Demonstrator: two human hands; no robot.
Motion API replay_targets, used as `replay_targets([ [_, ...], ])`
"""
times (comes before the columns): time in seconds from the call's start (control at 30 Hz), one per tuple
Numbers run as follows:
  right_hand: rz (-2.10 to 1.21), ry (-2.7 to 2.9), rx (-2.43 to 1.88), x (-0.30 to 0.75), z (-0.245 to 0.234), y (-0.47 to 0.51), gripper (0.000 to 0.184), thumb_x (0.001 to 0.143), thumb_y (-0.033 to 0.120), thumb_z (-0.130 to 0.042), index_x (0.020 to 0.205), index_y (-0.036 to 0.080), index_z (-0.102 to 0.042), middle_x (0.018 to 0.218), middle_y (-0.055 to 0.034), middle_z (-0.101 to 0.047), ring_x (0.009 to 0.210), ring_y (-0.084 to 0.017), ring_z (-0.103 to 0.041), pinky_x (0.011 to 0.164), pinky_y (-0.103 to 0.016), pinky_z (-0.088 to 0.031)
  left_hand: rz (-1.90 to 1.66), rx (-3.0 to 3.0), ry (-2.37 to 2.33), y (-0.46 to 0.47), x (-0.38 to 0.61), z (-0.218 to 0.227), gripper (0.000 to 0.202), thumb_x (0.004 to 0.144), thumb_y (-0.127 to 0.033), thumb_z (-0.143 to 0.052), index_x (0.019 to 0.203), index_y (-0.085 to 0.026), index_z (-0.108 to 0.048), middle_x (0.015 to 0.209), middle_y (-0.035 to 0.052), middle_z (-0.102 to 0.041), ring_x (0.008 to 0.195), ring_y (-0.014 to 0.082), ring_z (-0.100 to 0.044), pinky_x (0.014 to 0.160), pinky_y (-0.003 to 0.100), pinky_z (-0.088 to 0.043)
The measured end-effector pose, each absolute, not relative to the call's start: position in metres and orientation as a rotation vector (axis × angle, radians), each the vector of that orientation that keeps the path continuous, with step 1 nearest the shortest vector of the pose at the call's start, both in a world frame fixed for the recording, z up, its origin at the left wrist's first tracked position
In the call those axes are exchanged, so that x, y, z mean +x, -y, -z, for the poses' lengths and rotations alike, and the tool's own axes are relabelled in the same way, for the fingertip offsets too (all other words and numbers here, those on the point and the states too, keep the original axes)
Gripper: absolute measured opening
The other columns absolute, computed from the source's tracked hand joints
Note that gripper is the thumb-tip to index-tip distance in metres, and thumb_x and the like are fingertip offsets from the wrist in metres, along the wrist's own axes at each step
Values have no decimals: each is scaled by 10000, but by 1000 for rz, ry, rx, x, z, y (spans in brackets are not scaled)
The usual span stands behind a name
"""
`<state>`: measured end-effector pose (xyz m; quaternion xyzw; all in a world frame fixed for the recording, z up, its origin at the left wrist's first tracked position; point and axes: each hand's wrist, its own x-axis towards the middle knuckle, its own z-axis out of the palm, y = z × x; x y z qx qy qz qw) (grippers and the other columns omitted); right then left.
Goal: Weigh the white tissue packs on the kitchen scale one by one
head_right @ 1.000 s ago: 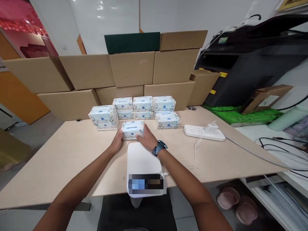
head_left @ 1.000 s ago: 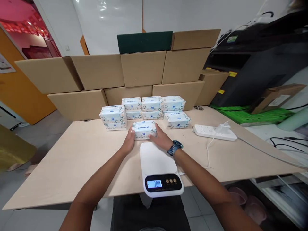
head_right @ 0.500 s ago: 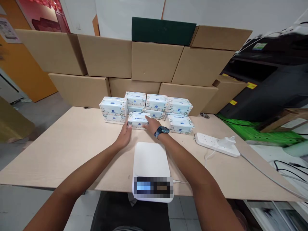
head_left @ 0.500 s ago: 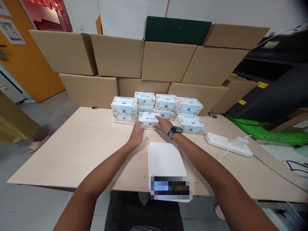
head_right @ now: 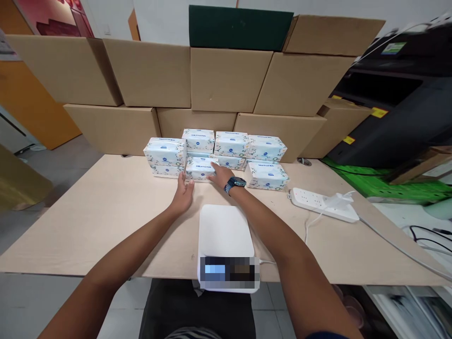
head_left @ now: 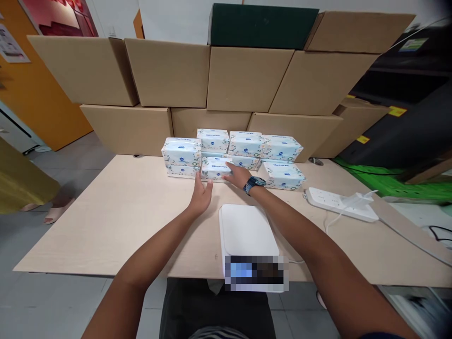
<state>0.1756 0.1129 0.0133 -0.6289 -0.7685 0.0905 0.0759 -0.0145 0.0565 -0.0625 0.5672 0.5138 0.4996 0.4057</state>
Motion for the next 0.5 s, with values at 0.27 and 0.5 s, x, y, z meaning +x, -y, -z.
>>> replay_targets([
  [0.27, -309, 2243, -1890, 167, -12, -118, 767, 1041, 447, -602, 1696, 134, -353, 1463, -233, -697, 1345, -369, -674, 1035, -394, -540, -1275, 1465, -1282, -59, -16, 64, 925, 1014, -679, -534, 1716, -209, -156, 1839, 185, -123, 1713, 322, -179, 1390, 480, -202],
  [0.5, -437, 2196, -1851, 179, -12, -110, 992, 1007, 501, -629, 1756, 150, -81, 1332, -203, -774, 1112, -361, -777, 897, -419, -607, -1214, 1491, -1320, -56, -17, 50, 830, 1037, -636, -514, 1694, -219, -225, 1833, 170, -174, 1707, 323, -203, 1384, 495, -228],
])
